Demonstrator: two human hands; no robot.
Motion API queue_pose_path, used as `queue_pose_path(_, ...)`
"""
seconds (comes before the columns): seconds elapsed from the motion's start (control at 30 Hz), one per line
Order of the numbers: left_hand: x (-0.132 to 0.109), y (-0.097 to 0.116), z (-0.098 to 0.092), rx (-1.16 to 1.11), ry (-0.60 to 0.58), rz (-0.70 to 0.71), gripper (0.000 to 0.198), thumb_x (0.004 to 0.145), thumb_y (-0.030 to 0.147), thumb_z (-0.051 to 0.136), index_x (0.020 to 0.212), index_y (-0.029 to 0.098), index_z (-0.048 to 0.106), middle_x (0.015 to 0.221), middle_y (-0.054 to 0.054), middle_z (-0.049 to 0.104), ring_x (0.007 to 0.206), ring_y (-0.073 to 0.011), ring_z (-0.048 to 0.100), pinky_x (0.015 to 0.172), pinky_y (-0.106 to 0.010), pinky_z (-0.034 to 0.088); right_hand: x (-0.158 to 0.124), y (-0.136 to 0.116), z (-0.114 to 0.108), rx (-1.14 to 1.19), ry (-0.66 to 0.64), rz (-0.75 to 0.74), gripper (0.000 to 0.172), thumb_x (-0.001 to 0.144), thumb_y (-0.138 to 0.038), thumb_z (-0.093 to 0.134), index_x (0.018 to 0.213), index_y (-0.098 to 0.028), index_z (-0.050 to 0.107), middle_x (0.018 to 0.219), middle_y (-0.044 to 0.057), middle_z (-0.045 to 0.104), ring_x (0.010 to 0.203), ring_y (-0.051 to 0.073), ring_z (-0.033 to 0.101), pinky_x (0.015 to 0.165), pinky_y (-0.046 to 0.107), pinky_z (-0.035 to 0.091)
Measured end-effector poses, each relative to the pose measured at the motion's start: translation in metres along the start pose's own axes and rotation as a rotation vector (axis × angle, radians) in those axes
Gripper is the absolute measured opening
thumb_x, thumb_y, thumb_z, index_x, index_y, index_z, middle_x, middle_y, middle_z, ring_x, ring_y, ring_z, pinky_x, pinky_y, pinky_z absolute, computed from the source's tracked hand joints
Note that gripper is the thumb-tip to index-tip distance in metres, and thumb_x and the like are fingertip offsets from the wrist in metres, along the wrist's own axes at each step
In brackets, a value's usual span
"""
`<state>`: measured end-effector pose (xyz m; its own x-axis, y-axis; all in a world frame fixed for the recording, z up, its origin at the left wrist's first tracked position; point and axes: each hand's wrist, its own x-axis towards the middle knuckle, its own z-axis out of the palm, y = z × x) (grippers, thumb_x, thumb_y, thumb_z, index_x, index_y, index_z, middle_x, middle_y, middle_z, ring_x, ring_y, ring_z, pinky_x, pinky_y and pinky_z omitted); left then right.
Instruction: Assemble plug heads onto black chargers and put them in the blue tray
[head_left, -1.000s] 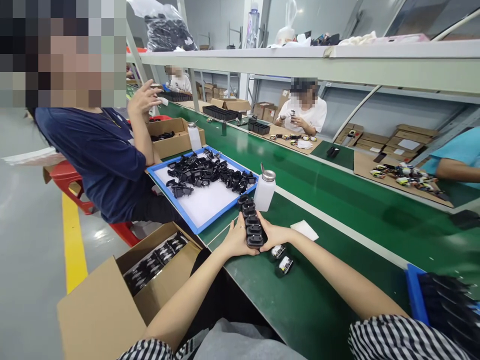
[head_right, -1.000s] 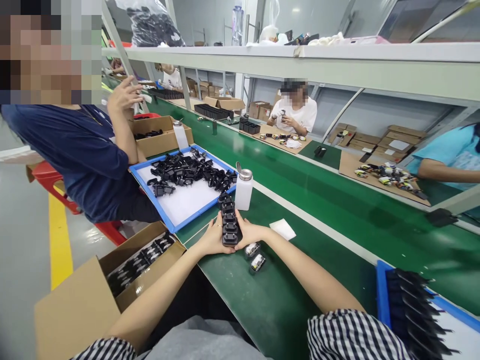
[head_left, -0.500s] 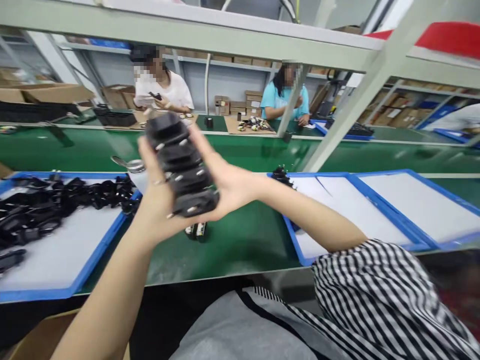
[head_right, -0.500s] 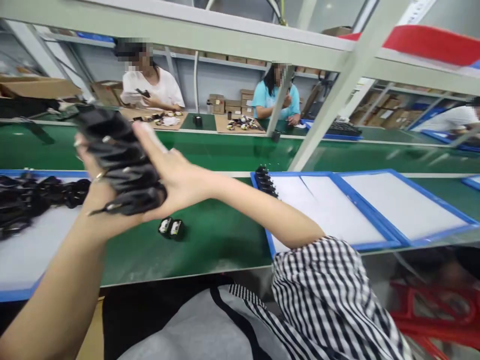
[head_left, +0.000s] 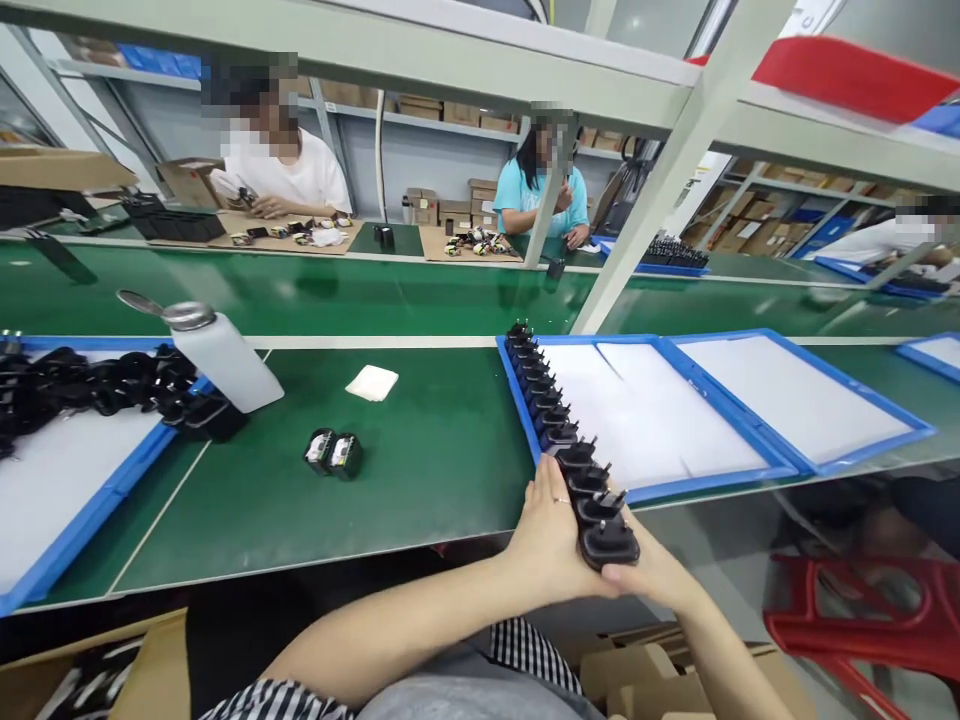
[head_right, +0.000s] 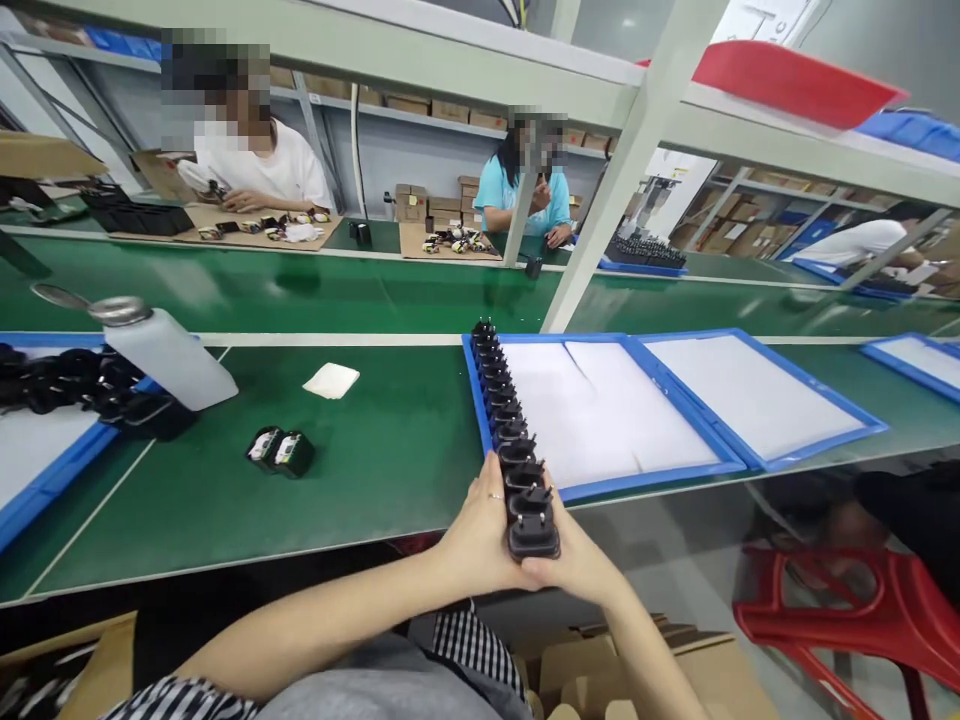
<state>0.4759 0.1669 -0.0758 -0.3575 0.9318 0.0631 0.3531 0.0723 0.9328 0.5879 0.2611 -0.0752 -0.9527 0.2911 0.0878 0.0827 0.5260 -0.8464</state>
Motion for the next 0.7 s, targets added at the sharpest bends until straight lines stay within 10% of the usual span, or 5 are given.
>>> queue_pose_path(0.37,0.017,-0.035,0.009,0.429,-0.040,0.027,0.113,0.045,0.054,0.056,0.121,-0.001,-0.008,0.128,-0.025,-0.008,0.115,-0.0268,-0.018,0.095,-0.048,0.001,0.010,0.028,-0.012,-0.645,-0.137,0.036,0.086,0.063,-0.060,0.041,0.127,-0.015,0.005,0.129,0.017,0.015,0.117,0.030,0.005,0.089,0.056,0.010)
queue_pose_path(0.7,0.012,-0.052,0.021,0.543,0.084,0.214,0.101,0.054,0.045,0.053,0.120,0.002,-0.010,0.127,-0.028,-0.002,0.114,-0.0294,-0.018,0.090,-0.055,0.003,-0.010,0.044,0.030,-0.545,0.327,-0.079,0.062,0.073,-0.043,0.040,0.121,-0.020,0.008,0.123,0.017,0.024,0.117,0.031,0.009,0.087,0.058,0.014)
